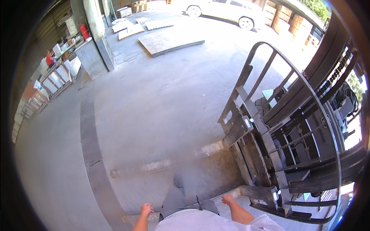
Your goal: The person retrieves a roll of stretch wrap, walks to a pallet stacked with white rectangular tiles, and wraps the pallet by circling the roll around the load multiple times. The person tears off the wrap and finishes securing the pallet.
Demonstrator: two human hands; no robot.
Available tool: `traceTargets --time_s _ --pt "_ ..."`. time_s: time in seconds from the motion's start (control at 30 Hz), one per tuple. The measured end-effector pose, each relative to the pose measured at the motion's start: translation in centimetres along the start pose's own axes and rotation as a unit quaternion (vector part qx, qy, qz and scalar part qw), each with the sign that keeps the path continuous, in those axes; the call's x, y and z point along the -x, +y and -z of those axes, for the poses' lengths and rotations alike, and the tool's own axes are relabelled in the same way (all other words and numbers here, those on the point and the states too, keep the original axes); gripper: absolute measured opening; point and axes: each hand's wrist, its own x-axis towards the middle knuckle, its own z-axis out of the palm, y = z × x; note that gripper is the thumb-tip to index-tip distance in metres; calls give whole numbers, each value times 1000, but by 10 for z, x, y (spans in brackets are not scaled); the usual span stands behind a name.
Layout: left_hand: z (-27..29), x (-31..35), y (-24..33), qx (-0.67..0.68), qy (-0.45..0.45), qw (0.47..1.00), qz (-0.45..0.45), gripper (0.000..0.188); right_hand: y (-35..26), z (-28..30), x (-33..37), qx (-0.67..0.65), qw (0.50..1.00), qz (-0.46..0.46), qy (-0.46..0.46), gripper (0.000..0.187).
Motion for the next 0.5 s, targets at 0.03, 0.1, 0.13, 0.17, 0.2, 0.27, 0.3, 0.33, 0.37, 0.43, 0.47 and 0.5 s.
traceTargets --time_s 0.03,0.1,0.13,0.17,0.2,0.27,0.3,0.33,0.37,0.43,0.47,0.5 --pt "13 -13 45 8 9 1000 -27 29 -5 6 0 23 998 -30 57 29" --pt "31 -36 131 -3 17 998 -66 28 -26 15 4 -97 994 6 43 28" --pt "35 -47 171 -13 13 997 -72 28 -41 17 6 -152 987 29 36 27" --pt "38 -56 213 -22 11 997 -79 28 -64 15 4 -209 977 28 40 21" --pt "39 -65 252 -28 4 995 -96 28 -89 14 -1 -183 981 35 45 22" --pt "27 -79 324 -49 -12 992 -119 28 -129 16 -11 -143 988 46 29 24" --pt "18 -85 358 -56 -29 990 -125 29 -151 18 -21 -158 986 60 14 24" --pt "4 -94 393 -65 -45 989 -126 29 -173 22 -32 -177 983 46 10 23" --pt "-9 -104 425 -68 -64 987 -133 29 -197 25 -46 -197 980 33 7 21" --pt "-35 -126 486 -74 -102 982 -140 30 -251 32 -76 -187 980 43 46 15" --pt "-49 -139 516 -87 -104 979 -149 30 -280 36 -93 -130 990 27 50 16" --pt "-60 -153 545 -98 -104 977 -157 30 -313 42 -113 -78 996 22 46 18"
